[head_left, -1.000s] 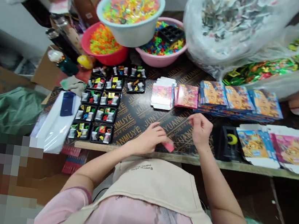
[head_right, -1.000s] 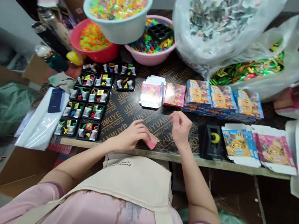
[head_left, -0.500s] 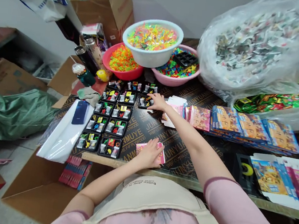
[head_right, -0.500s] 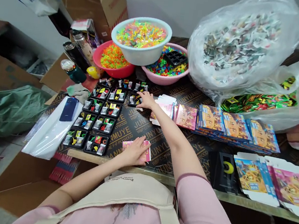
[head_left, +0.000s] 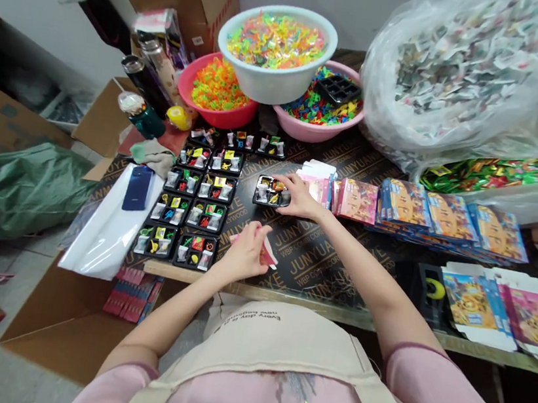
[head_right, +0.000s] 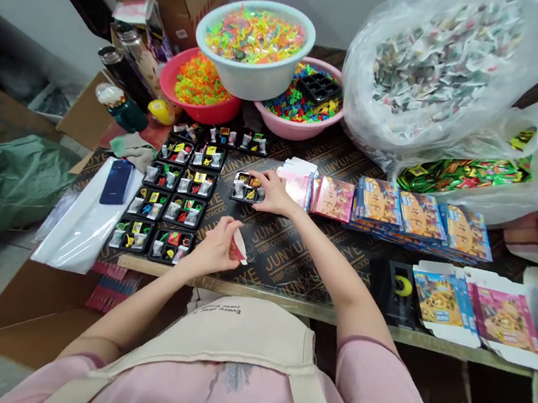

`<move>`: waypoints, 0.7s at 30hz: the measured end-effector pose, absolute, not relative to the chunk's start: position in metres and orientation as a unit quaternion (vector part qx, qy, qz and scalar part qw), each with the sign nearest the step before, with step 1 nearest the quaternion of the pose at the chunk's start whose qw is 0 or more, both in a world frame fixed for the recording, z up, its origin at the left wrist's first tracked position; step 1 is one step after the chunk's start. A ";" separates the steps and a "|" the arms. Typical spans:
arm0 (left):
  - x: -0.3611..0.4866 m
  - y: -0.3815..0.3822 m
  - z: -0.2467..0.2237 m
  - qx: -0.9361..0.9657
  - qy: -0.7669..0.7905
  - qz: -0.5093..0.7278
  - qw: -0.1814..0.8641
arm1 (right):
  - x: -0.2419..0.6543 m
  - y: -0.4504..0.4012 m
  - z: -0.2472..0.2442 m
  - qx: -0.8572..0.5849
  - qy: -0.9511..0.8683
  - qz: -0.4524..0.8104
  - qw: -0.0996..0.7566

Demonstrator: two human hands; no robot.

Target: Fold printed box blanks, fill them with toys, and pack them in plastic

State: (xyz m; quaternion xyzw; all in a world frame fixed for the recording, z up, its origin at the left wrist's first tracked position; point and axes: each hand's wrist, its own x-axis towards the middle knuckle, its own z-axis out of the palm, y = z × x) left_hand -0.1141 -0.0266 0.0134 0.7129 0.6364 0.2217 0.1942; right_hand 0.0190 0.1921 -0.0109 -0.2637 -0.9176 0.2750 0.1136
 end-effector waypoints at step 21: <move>-0.050 -0.011 -0.015 0.820 0.498 0.233 0.159 | 0.177 0.056 0.008 -0.296 -0.899 0.303 0.110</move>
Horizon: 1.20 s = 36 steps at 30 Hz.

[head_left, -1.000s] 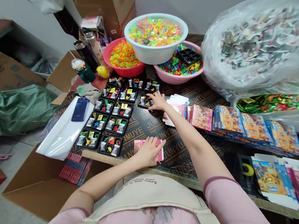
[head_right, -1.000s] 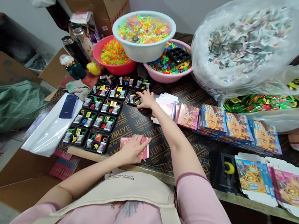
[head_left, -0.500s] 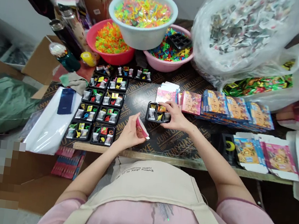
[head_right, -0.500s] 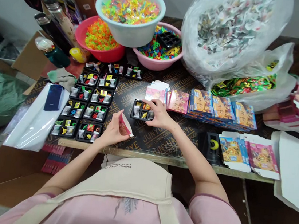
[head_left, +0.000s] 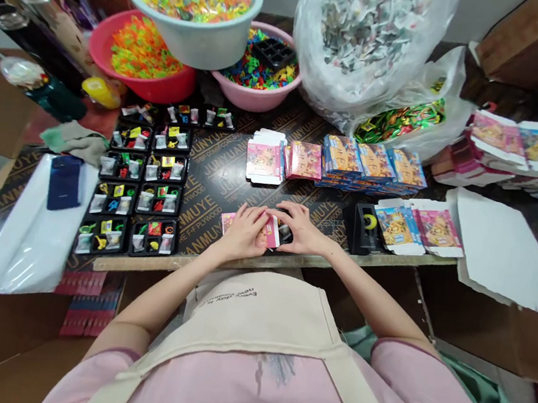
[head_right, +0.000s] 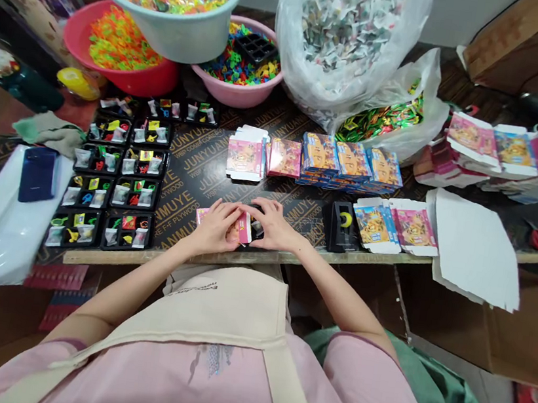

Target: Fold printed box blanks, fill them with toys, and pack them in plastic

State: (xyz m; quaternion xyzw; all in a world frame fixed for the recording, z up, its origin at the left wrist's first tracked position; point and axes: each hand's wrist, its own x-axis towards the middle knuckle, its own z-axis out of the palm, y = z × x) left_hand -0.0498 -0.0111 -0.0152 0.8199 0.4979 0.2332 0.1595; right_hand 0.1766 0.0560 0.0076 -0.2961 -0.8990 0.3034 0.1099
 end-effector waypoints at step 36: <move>-0.013 0.001 -0.014 0.177 0.473 0.527 0.684 | 0.148 0.015 -0.003 -0.479 -0.264 0.684 0.482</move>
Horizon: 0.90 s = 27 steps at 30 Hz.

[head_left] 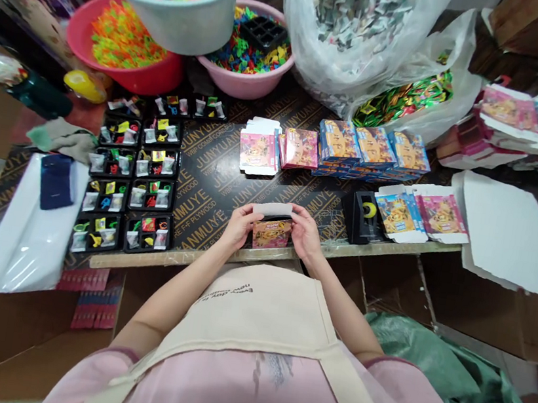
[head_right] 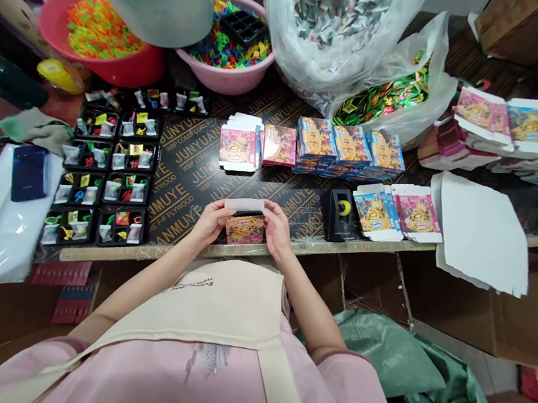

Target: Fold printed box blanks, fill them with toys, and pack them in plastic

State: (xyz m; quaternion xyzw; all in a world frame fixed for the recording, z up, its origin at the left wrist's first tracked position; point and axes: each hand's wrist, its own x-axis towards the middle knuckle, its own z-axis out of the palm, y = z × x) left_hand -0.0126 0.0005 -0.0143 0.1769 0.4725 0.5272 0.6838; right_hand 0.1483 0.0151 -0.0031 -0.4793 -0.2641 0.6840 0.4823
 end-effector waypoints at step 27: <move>-0.047 -0.015 0.013 0.705 0.480 0.394 0.343 | 0.170 0.013 -0.006 -0.429 -0.608 0.513 0.429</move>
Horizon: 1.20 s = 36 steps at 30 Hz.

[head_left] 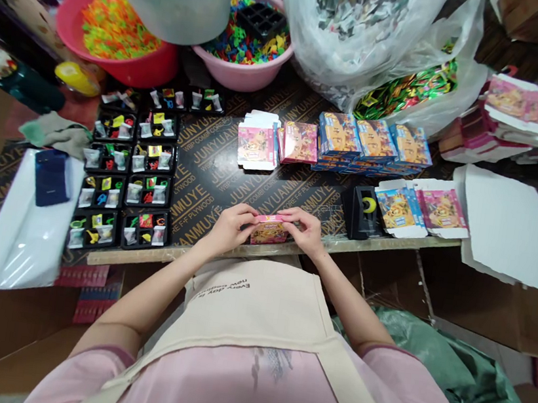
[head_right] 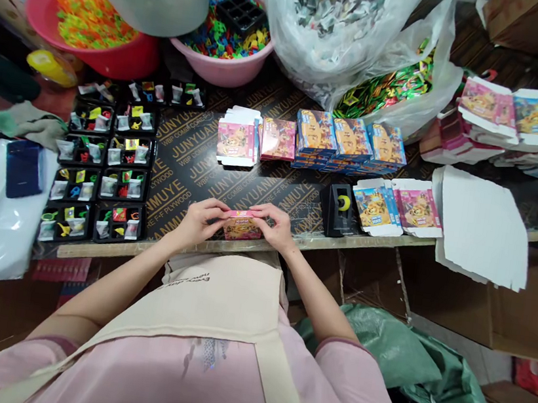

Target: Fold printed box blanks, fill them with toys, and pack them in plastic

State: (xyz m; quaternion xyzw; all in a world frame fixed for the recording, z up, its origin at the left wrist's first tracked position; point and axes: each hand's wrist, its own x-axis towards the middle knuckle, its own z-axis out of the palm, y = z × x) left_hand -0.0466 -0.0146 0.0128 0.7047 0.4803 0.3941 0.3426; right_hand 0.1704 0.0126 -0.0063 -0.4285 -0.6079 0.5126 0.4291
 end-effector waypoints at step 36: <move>-0.003 0.014 -0.006 0.821 0.452 0.321 0.136 | 0.332 -0.021 -0.052 -0.721 -0.308 0.203 0.586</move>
